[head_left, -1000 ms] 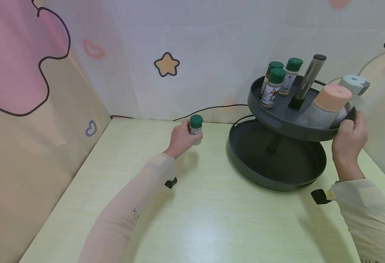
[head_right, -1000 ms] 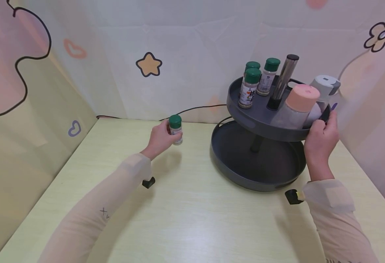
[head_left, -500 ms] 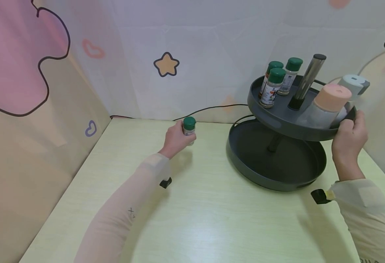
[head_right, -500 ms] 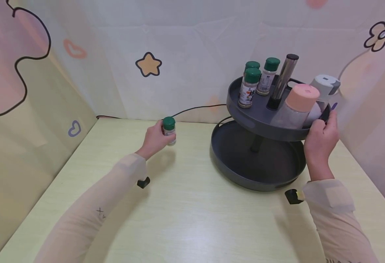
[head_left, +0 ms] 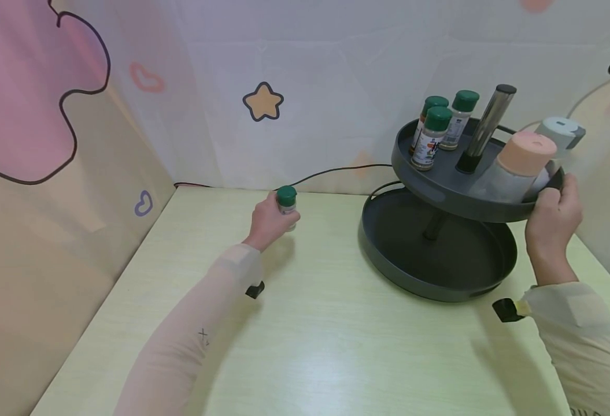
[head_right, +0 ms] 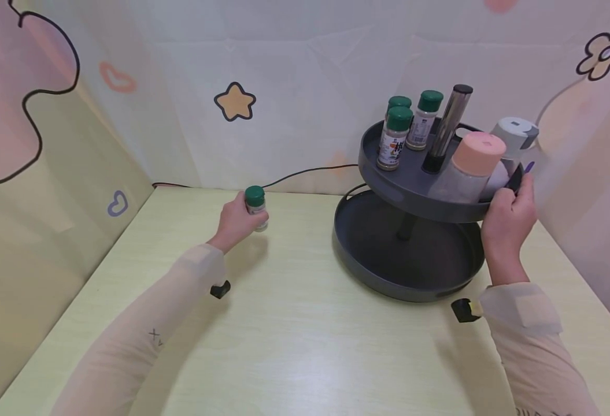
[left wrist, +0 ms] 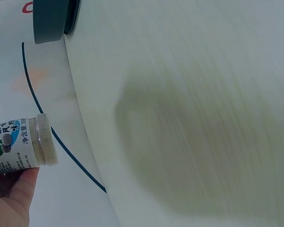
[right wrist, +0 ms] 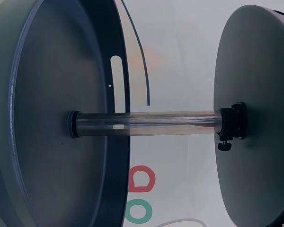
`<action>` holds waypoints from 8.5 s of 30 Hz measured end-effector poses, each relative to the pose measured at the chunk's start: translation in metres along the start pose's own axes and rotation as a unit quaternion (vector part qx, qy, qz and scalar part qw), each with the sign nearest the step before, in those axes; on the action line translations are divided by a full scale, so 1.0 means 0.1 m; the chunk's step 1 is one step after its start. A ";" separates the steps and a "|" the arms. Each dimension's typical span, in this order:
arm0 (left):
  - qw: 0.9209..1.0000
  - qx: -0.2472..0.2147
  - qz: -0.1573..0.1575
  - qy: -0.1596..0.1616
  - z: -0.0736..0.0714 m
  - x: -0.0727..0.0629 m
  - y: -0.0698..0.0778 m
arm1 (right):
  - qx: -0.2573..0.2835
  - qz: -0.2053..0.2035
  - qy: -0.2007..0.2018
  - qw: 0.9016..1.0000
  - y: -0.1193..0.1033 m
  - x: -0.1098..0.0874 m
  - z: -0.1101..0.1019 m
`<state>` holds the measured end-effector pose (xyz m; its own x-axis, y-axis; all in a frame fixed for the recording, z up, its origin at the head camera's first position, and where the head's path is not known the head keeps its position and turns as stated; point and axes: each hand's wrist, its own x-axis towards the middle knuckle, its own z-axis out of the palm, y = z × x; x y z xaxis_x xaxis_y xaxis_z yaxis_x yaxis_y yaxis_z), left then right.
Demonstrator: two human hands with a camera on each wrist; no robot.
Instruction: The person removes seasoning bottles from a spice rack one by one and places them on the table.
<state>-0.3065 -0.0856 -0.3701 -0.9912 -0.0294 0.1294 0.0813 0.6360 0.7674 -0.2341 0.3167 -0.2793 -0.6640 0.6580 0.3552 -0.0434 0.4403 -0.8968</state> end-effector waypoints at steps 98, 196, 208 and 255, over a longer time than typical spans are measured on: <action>0.986 0.057 -0.144 -0.055 -0.31 0.01 -0.48 | -0.011 -0.002 0.003 1.000 0.01 0.01 0.00; 0.992 0.104 -0.069 -0.014 -0.54 -0.18 -0.15 | 0.009 0.008 0.022 1.000 0.01 -0.04 0.05; 0.998 0.063 -0.027 -0.005 -0.51 -0.25 -0.11 | 0.061 0.007 0.020 0.998 -0.03 -0.08 0.06; 0.997 -0.016 0.064 -0.033 -0.29 -0.58 0.15 | 0.055 -0.003 -0.040 0.998 -0.04 -0.15 0.03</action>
<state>-0.2451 -0.0966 -0.3476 -0.9772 0.1018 0.1863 0.2095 0.6057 0.7676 -0.2258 0.3030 -0.2815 -0.7206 0.6025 0.3431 -0.1274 0.3713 -0.9197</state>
